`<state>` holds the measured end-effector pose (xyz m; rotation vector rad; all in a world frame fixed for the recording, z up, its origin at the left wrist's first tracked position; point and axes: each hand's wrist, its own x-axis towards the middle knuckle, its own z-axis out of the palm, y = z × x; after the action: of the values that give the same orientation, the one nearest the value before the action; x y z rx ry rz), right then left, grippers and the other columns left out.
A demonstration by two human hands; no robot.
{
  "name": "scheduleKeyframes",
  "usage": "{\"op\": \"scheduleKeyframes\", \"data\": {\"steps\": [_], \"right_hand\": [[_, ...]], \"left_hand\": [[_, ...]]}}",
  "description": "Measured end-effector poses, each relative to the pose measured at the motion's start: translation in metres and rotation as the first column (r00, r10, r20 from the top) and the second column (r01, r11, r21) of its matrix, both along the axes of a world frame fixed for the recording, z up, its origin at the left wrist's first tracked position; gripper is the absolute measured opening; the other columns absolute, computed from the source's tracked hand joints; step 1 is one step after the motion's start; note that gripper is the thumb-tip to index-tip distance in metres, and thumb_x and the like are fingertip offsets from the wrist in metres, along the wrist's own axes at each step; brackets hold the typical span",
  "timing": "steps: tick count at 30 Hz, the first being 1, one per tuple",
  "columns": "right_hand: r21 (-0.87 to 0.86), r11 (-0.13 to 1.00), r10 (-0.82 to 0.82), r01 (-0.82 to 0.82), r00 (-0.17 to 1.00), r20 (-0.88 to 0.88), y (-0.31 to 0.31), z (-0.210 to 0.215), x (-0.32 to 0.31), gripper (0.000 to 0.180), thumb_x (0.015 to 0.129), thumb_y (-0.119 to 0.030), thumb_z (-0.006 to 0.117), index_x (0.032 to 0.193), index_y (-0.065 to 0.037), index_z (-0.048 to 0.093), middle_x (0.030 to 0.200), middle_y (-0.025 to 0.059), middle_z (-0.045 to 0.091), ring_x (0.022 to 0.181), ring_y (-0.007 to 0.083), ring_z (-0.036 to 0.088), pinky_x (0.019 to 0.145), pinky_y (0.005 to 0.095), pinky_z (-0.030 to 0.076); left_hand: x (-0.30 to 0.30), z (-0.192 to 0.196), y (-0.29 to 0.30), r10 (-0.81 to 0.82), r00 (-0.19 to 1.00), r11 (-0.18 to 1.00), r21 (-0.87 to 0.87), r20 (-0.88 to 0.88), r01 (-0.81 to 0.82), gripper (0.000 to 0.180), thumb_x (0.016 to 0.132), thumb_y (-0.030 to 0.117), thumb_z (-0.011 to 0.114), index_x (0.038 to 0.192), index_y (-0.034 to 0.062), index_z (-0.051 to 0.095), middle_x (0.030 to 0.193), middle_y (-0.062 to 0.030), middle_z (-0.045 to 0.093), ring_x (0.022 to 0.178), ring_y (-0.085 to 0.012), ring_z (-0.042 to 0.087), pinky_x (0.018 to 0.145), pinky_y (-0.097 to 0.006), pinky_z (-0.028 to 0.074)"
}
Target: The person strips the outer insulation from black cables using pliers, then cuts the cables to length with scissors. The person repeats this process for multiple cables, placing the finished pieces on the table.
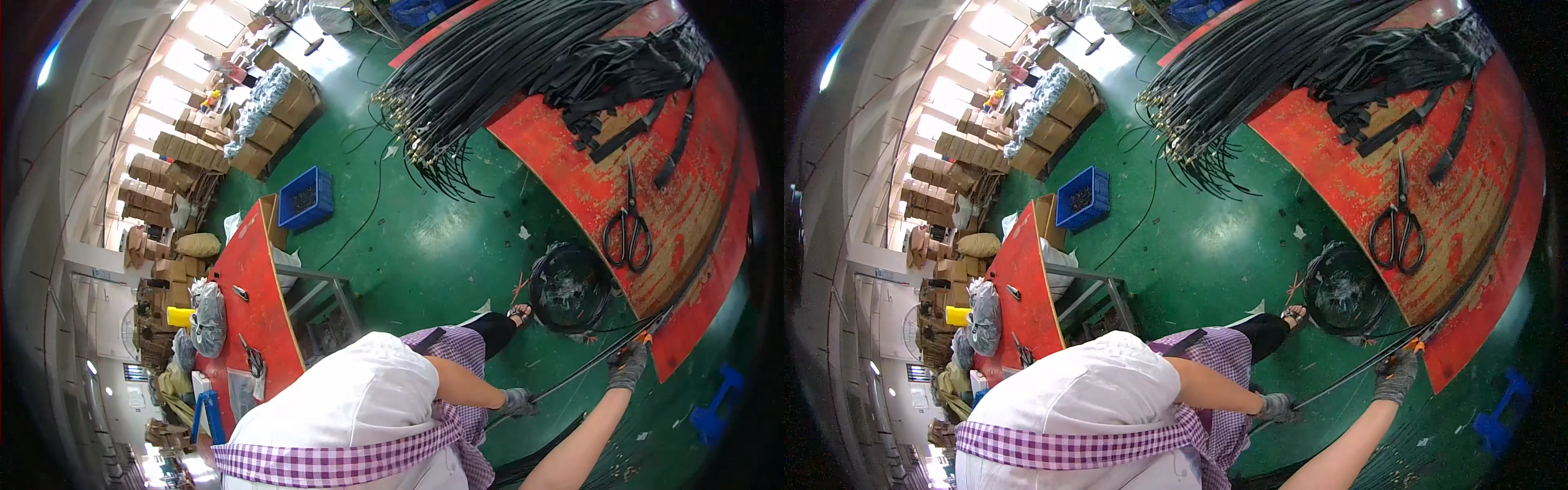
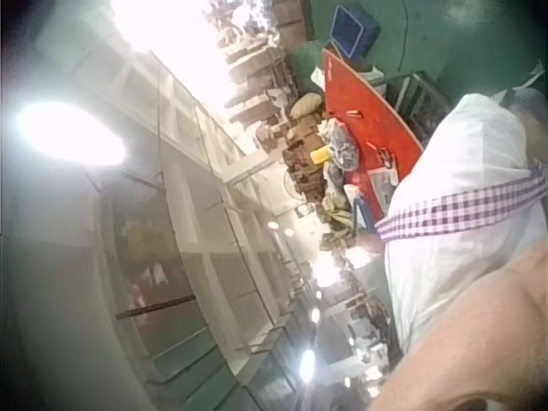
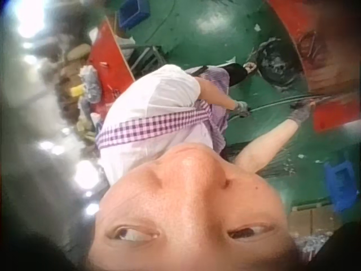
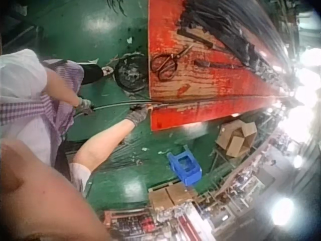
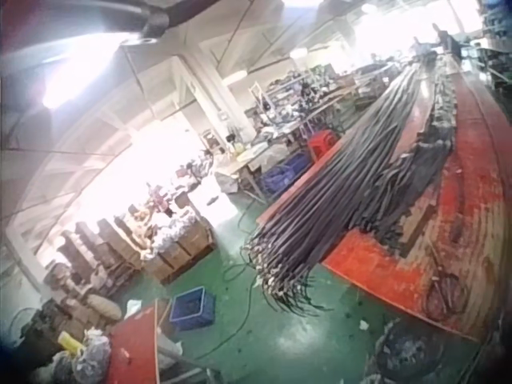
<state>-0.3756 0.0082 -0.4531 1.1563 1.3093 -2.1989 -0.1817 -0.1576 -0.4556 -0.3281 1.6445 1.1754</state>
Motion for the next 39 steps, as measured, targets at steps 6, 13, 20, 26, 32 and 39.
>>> {"op": "scheduleKeyframes", "data": {"steps": [6,13,20,26,32,39], "right_hand": [[-0.039,0.999,-0.002,0.002,1.000,-0.003,-0.003,0.003,0.000,0.015,0.075,-0.029,0.047,0.072,-0.014,0.043,0.060,-0.0010,0.043,0.045,0.0122,0.040,0.035,0.0238,0.030],[-0.013,0.999,-0.047,0.047,0.998,0.034,-0.007,0.013,0.002,0.011,0.074,-0.025,0.046,0.071,-0.015,0.041,0.061,-0.0008,0.044,0.046,0.0130,0.040,0.036,0.0245,0.031],[-0.059,0.998,-0.007,0.006,1.000,-0.027,-0.009,0.020,0.001,0.010,0.069,-0.018,0.049,0.067,-0.015,0.039,0.059,-0.0006,0.042,0.044,0.0120,0.038,0.036,0.0241,0.027],[0.031,0.998,-0.064,0.062,0.997,0.043,-0.015,0.033,-0.001,0.011,0.069,-0.015,0.048,0.066,-0.013,0.038,0.057,-0.0010,0.038,0.044,0.0126,0.037,0.035,0.0243,0.026],[-0.065,0.998,0.026,-0.026,1.000,0.001,-0.002,0.008,0.002,0.010,0.071,-0.020,0.048,0.070,-0.013,0.040,0.061,-0.0006,0.042,0.045,0.0138,0.039,0.036,0.0244,0.030],[-0.148,0.974,0.141,-0.170,0.972,-0.187,0.000,0.002,0.006,0.015,0.070,-0.028,0.051,0.075,-0.016,0.046,0.063,-0.0003,0.045,0.051,0.0150,0.042,0.040,0.0265,0.031]], "left_hand": [[0.050,-0.109,-0.004,0.015,0.999,0.999,0.047,-0.044,-0.013,0.018,0.071,0.020,0.053,0.082,0.0070,0.057,0.069,-0.0032,0.054,0.061,-0.0186,0.047,0.056,-0.036,0.040],[0.045,-0.087,-0.007,0.017,0.999,0.999,0.029,-0.042,-0.016,0.015,0.074,0.014,0.050,0.085,0.0058,0.056,0.075,-0.0051,0.054,0.068,-0.0182,0.048,0.061,-0.033,0.039],[0.003,-0.048,-0.010,0.113,0.993,0.991,0.067,0.044,-0.116,0.024,0.076,0.026,0.049,0.089,0.0060,0.053,0.073,-0.0058,0.054,0.062,-0.0167,0.049,0.057,-0.033,0.041],[-0.103,0.036,0.018,0.390,0.914,0.903,0.237,-0.111,-0.357,0.034,0.077,0.032,0.047,0.092,0.0021,0.051,0.068,-0.0071,0.052,0.055,-0.0166,0.050,0.049,-0.030,0.043],[-0.048,0.000,0.009,0.110,0.994,0.989,0.104,0.008,-0.110,0.036,0.076,0.031,0.052,0.098,0.0028,0.051,0.075,-0.0072,0.054,0.065,-0.0185,0.051,0.057,-0.031,0.044],[0.011,-0.060,-0.002,0.023,0.998,1.000,-0.009,-0.063,-0.024,0.022,0.078,0.024,0.049,0.090,0.0061,0.054,0.077,-0.0041,0.055,0.069,-0.0159,0.051,0.062,-0.031,0.042]]}}
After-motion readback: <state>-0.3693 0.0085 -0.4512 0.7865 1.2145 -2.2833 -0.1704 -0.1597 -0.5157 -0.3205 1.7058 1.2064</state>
